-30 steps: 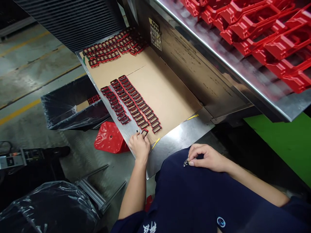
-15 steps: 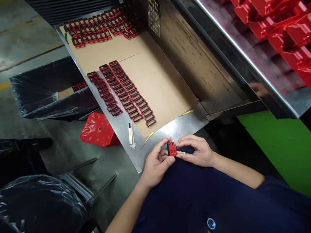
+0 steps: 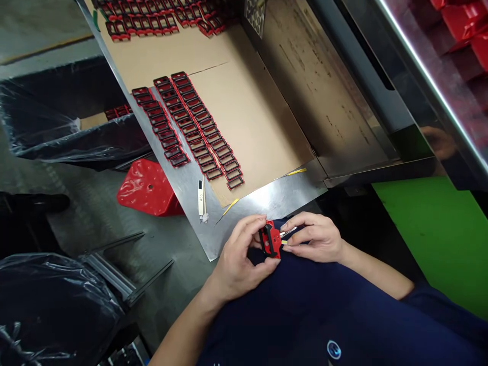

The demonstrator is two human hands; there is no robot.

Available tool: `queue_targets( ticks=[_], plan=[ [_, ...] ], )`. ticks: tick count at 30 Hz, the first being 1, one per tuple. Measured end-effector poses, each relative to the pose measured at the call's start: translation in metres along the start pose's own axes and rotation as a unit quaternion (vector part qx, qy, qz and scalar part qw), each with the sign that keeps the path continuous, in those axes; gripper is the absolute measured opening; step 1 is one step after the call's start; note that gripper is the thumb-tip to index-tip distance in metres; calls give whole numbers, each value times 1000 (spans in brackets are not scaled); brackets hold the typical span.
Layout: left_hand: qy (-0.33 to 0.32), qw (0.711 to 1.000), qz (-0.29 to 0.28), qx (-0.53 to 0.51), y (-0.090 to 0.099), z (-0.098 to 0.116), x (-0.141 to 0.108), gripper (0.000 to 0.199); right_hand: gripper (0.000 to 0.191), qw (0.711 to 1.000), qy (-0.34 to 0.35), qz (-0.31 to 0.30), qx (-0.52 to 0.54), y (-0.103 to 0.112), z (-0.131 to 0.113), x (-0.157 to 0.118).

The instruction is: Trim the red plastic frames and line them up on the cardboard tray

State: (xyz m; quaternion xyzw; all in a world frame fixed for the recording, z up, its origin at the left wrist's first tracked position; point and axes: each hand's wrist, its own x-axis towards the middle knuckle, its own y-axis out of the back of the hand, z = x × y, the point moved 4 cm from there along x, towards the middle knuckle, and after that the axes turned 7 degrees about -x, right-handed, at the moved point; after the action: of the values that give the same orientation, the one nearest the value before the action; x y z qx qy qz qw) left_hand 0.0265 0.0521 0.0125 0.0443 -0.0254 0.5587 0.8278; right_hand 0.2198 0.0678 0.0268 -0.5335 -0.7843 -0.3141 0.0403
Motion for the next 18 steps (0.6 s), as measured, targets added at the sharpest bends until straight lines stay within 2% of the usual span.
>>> queue_targets(
  ticks=[6,18],
  plan=[
    [12,1000,7,-20,-2,-4,-2,68,7,998,50,-13,-38,1,-7,2],
    [30,999,19,-34,-1,-10,-6,69,10,998,57,-7,-36,0,-9,3]
  ],
)
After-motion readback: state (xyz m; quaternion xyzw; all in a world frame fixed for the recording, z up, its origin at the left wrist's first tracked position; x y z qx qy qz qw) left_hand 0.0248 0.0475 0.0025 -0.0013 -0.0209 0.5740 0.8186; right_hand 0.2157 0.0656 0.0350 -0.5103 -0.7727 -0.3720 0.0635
